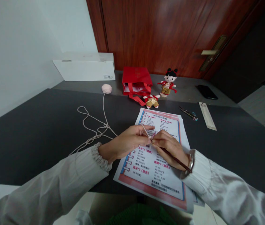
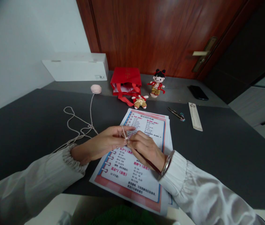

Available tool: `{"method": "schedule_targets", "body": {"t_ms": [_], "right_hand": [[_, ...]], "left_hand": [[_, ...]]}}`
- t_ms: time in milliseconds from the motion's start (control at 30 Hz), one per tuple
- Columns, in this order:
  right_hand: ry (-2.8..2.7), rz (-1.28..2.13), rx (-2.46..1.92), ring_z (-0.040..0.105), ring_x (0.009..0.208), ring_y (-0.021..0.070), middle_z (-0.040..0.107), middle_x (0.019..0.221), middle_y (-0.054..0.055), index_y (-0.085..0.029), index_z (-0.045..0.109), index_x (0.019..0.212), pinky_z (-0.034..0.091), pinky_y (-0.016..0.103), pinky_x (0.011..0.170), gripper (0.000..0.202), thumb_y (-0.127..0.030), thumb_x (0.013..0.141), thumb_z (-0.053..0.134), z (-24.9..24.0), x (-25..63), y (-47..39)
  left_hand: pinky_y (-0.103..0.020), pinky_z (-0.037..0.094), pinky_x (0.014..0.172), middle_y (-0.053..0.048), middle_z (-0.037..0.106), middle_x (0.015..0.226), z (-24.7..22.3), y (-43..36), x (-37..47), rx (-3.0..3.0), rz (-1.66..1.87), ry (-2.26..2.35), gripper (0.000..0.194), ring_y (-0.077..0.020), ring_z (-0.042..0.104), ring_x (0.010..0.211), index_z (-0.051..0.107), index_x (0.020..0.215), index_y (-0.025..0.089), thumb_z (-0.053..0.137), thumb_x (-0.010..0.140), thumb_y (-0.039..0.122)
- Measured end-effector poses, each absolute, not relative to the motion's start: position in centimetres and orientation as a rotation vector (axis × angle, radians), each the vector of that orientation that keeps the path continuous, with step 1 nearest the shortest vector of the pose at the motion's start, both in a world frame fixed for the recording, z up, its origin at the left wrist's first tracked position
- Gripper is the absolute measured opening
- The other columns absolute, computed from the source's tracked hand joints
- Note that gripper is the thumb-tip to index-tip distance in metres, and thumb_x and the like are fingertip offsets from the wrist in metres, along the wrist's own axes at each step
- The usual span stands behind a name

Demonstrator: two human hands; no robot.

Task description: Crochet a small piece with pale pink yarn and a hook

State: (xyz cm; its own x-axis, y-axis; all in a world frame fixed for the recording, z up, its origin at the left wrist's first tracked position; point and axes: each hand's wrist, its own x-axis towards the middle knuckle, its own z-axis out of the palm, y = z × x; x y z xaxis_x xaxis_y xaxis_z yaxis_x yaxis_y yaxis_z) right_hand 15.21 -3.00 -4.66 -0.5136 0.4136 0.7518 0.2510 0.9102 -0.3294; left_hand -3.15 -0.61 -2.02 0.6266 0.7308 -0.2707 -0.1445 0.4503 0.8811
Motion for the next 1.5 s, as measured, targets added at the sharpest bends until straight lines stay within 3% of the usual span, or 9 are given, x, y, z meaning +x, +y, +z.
{"method": "schedule_targets", "body": {"t_ms": [167, 300, 533, 733, 1000, 1333, 1500], "right_hand": [[-2.265, -0.302, -0.592, 0.052, 0.072, 0.02, 0.062, 0.079, 0.008, -0.016, 0.052, 0.098, 0.046, 0.033, 0.06, 0.014, -0.006, 0.089, 0.051, -4.3, 15.1, -3.5], [-2.231, -0.388, -0.774, 0.051, 0.07, 0.0201, 0.061, 0.076, 0.007, -0.017, 0.053, 0.093, 0.045, 0.033, 0.06, 0.013, -0.006, 0.089, 0.049, -4.0, 14.5, -4.2], [-2.111, -0.338, -0.819, 0.055, 0.072, 0.0205, 0.062, 0.082, 0.009, -0.018, 0.052, 0.095, 0.048, 0.034, 0.061, 0.017, -0.003, 0.085, 0.053, -4.2, 15.1, -4.0], [-2.036, -0.269, -0.804, 0.056, 0.07, 0.0185, 0.06, 0.081, 0.007, -0.02, 0.051, 0.093, 0.05, 0.032, 0.061, 0.021, -0.002, 0.083, 0.056, -4.2, 15.3, -3.8], [-1.968, -0.124, -0.771, 0.058, 0.069, 0.0166, 0.06, 0.079, 0.003, -0.023, 0.049, 0.093, 0.051, 0.029, 0.059, 0.022, -0.004, 0.084, 0.054, -4.2, 14.4, -4.0], [-1.931, 0.07, -0.826, 0.062, 0.074, 0.0167, 0.06, 0.08, 0.003, -0.023, 0.048, 0.095, 0.052, 0.029, 0.065, 0.018, -0.007, 0.088, 0.052, -4.3, 13.6, -4.4], [-1.807, 0.337, -0.905, 0.062, 0.074, 0.0146, 0.062, 0.083, 0.001, -0.024, 0.05, 0.094, 0.052, 0.027, 0.067, 0.013, -0.012, 0.089, 0.053, -4.3, 13.4, -4.7]], "left_hand": [[-0.027, 0.042, 0.074, -0.002, 0.061, 0.083, -1.8, -0.7, -2.8, 0.815, 0.681, 0.673, 0.023, -0.0101, 0.054, 0.075, 0.067, 0.089, 0.013, 0.066, 0.067, 0.006], [-0.027, 0.043, 0.073, -0.001, 0.061, 0.076, -1.9, -0.8, -2.5, 1.019, 0.76, 0.787, 0.006, -0.0104, 0.054, 0.071, 0.066, 0.078, 0.013, 0.066, 0.072, 0.011], [-0.03, 0.047, 0.072, -0.006, 0.07, 0.085, -1.1, -0.2, -3.0, 1.625, 0.68, 0.877, 0.014, -0.0172, 0.062, 0.08, 0.071, 0.084, 0.013, 0.059, 0.079, 0.018], [-0.032, 0.048, 0.076, -0.008, 0.067, 0.097, -0.5, 0.0, -3.5, 2.008, 0.908, 1.048, 0.027, -0.0166, 0.061, 0.083, 0.071, 0.102, 0.014, 0.057, 0.078, 0.013], [-0.027, 0.044, 0.071, -0.001, 0.063, 0.084, -0.9, -1.2, -2.1, 1.334, 0.858, 0.773, 0.051, -0.0122, 0.057, 0.075, 0.055, 0.126, 0.013, 0.061, 0.075, 0.012], [-0.026, 0.042, 0.071, 0.001, 0.06, 0.077, -1.1, -1.5, -1.7, 1.214, 0.927, 0.836, 0.043, -0.0119, 0.056, 0.074, 0.057, 0.118, 0.014, 0.062, 0.075, 0.012], [-0.025, 0.041, 0.066, 0.003, 0.058, 0.073, -1.3, -1.3, -1.7, 1.219, 0.935, 0.862, 0.045, -0.0106, 0.054, 0.069, 0.054, 0.121, 0.012, 0.062, 0.076, 0.015]]}}
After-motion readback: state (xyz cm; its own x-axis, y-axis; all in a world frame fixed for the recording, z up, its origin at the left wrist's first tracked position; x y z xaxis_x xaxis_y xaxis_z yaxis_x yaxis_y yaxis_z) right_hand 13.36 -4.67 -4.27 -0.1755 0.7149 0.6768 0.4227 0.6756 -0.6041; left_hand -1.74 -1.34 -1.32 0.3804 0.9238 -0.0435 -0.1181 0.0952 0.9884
